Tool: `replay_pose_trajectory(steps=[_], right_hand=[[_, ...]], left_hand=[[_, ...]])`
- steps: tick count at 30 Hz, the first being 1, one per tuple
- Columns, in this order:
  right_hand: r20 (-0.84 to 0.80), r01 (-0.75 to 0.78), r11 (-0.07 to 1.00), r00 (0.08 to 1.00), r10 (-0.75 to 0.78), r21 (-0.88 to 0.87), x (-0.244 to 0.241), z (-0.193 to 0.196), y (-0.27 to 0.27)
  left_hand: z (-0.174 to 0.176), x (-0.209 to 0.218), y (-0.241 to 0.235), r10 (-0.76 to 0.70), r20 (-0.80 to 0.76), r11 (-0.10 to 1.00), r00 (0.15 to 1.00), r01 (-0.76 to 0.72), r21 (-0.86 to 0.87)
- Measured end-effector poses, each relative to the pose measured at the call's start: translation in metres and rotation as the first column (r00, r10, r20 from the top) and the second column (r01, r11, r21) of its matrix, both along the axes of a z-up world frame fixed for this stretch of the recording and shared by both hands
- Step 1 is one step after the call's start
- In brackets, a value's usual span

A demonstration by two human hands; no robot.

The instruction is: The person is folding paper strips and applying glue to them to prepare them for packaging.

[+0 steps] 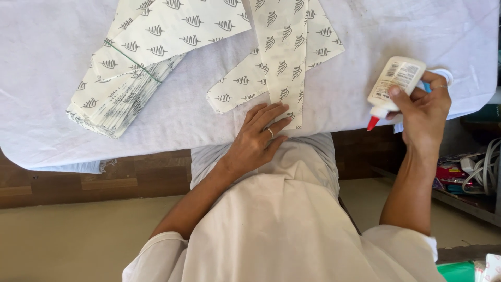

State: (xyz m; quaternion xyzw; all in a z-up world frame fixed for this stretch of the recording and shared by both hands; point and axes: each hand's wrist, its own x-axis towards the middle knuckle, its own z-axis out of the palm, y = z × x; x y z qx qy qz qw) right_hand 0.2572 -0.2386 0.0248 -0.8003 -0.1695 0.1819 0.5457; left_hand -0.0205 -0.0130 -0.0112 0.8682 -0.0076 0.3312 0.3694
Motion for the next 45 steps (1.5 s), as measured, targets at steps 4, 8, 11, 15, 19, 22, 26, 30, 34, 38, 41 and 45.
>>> replay_pose_trajectory(steps=[4,8,11,15,19,22,26,30,34,38,41,45], right_hand=[[0.75,-0.025,0.943,0.6,0.279,-0.331,-0.009,0.01,0.009],[0.805,-0.322,0.926,0.486,0.34,-0.196,-0.078,0.014,0.041],[0.783,-0.561,0.822,0.468,0.411,-0.096,-0.11,-0.005,0.057],[0.817,-0.637,0.765,0.391,0.423,-0.091,-0.118,-0.02,0.064],[0.821,-0.641,0.761,0.381,0.425,-0.097,-0.114,-0.02,0.065],[0.818,-0.663,0.744,0.38,0.432,-0.085,-0.113,-0.018,0.068],[0.786,-0.652,0.755,0.434,0.44,-0.062,-0.113,-0.023,0.067],[0.776,-0.622,0.779,0.45,0.441,-0.081,-0.113,-0.031,0.067],[0.744,-0.589,0.797,0.471,0.475,-0.136,-0.114,-0.033,0.067],[0.704,-0.566,0.811,0.516,0.488,-0.148,-0.115,-0.028,0.069],[0.668,-0.568,0.812,0.554,0.496,-0.132,-0.116,-0.022,0.07],[0.562,-0.541,0.837,0.67,0.484,-0.076,-0.119,-0.01,0.075]], left_hand=[[-0.009,-0.004,-0.006,0.048,-0.05,0.999,0.998,-0.047,0.023],[-0.001,-0.002,-0.012,0.072,0.01,0.997,0.997,-0.072,0.031],[-0.004,0.0,-0.011,0.12,0.057,0.989,0.991,-0.125,0.082],[-0.007,-0.001,-0.013,0.129,0.105,0.98,0.986,-0.143,0.139],[-0.01,0.001,-0.012,0.118,0.125,0.976,0.985,-0.138,0.169],[-0.004,0.002,-0.012,0.11,0.133,0.975,0.985,-0.133,0.179],[-0.009,0.003,-0.012,0.13,0.137,0.963,0.982,-0.158,0.217],[-0.018,0.006,-0.015,0.17,0.129,0.964,0.977,-0.193,0.185],[-0.013,0.008,-0.018,0.195,0.013,0.979,0.981,-0.195,0.063],[-0.004,0.01,-0.022,0.212,-0.101,0.97,0.972,-0.222,-0.098],[0.004,0.012,-0.022,0.195,-0.149,0.959,0.969,-0.22,-0.177],[-0.004,0.013,-0.02,0.15,-0.233,0.915,0.961,-0.224,-0.335]])
